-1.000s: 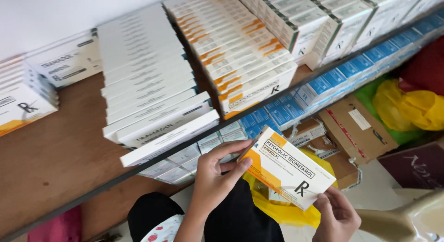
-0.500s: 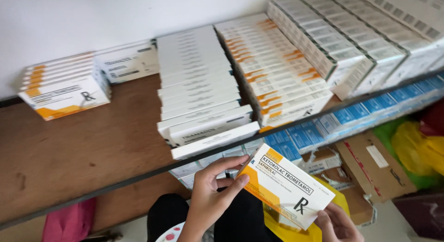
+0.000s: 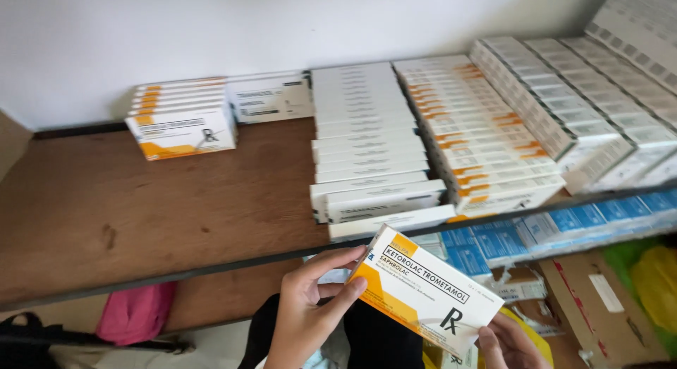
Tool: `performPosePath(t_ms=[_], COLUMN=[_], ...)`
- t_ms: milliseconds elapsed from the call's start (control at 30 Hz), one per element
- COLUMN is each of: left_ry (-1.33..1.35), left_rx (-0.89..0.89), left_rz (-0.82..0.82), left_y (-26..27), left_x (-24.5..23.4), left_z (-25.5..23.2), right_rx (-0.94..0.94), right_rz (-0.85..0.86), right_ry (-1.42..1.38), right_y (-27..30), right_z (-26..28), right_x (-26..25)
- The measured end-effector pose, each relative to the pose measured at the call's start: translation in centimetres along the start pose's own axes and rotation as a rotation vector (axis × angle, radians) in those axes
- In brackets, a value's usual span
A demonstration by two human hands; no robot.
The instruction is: Picking up boxes of medicine from a pharmacy shelf and placing them into a yellow plastic bag.
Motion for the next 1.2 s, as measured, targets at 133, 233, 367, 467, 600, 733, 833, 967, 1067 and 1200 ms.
performPosePath(t_ms=[133, 233, 367, 467, 600, 733, 833, 967, 1067, 1200], left_ry=[0.017, 0.014, 0.046, 0.060, 0.051, 0.039, -0.047, -0.145, -0.210, -0.292], left_rx=[0.030, 0.072, 0.133, 0.165, 0.195, 0.265, 0.284, 0.267, 0.260, 0.208], left_rz=[-0.051, -0.090, -0.159, -0.219, -0.308, -0.368, -0.444, -0.526, -0.591, -0.677], left_y=[0.9, 1.5, 2.2, 2.8, 3.4, 4.1, 4.4, 4.2, 3.5, 2.0], left_x=[-3.2, -5.5, -9.4, -12.4, -16.5, -20.2, -23.1, -26.6, -29.1, -32.2], left_z=[-1.6, -2.7, -3.1, -3.7, -4.3, -4.7, -4.9, -5.5, -5.7, -5.6], right_rx=[-0.026, 0.026, -0.115, -0.091, -0.153, -0.188, -0.269, -0.216, -0.267, -0.336], right_rz=[0.075, 0.126, 0.163, 0.143, 0.185, 0.223, 0.215, 0.247, 0.281, 0.300], right_ry=[0.002, 0.000, -0.128, -0.148, -0.236, -0.175, -0.169, -0.131, -0.112, 0.013], right_y=[-0.3, -0.5, -0.3, 0.4, 1.0, 1.9, 3.0, 3.7, 3.8, 3.4], right_z=[4.1, 4.5, 8.1, 11.3, 15.4, 18.7, 22.4, 25.3, 27.6, 30.2], right_x=[4.3, 7.3, 11.8, 15.4, 20.2, 24.6, 27.7, 32.4, 36.0, 40.0])
Point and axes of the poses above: each hand's wrist, its own y-axis away from the middle knuckle, its own x-axis out of the palm, z = x × y, the point moved 10 cm from there along -y, towards the middle knuckle, and after that the axes turned 3 degrees about -y, right-handed, at the moved point
